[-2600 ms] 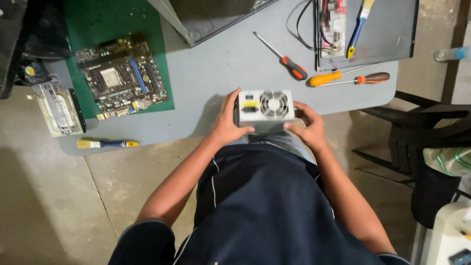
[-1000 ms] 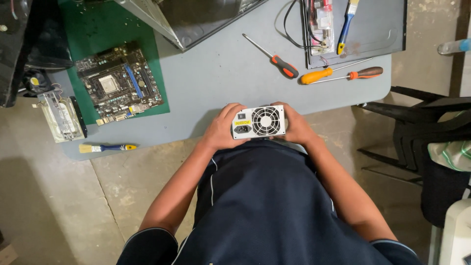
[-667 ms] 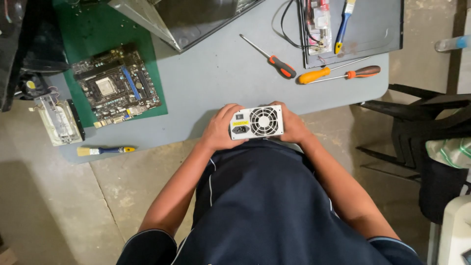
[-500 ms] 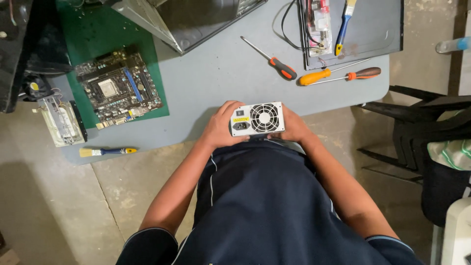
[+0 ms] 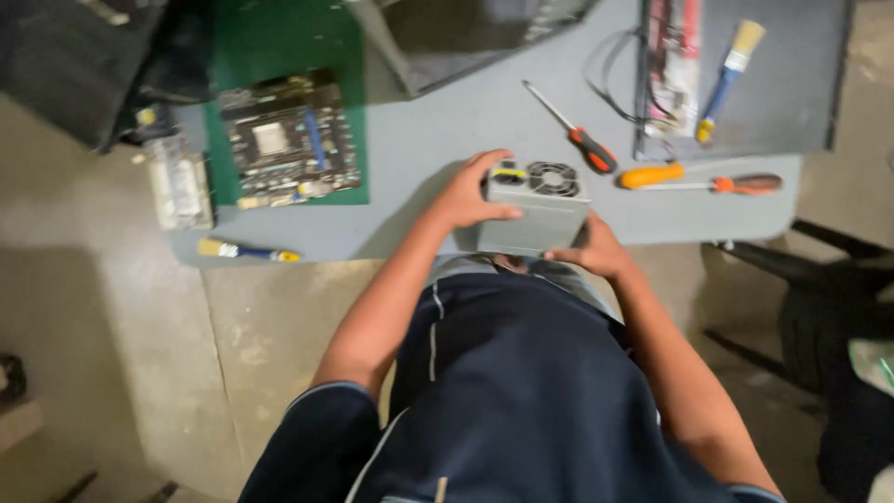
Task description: Disassembling a computer power supply unit by removing screws from its outer casing with a screwdriver.
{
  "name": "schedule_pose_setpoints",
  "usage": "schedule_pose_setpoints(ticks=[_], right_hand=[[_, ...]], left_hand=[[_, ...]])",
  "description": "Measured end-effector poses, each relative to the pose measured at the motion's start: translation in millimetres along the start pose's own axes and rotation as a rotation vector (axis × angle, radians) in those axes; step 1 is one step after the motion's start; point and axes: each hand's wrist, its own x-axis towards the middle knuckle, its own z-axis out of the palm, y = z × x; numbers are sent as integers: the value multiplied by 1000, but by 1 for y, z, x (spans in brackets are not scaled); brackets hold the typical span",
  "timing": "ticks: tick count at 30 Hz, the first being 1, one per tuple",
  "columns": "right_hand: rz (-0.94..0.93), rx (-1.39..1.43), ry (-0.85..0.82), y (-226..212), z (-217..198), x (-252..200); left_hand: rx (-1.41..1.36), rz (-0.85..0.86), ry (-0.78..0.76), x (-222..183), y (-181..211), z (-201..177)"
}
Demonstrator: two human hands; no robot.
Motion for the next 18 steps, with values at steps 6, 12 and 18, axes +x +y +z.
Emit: schedule_pose_setpoints(ticks=[6, 12, 18], right_hand=[[-21, -4, 30, 15, -2, 3], [-123, -4, 80, 36, 7, 12], [-131, 105, 178, 35, 23, 17]], left_hand=[[259, -21, 68, -2, -4, 0], [384, -197, 163, -6, 21, -15], [365, -255, 211, -4, -2, -19]])
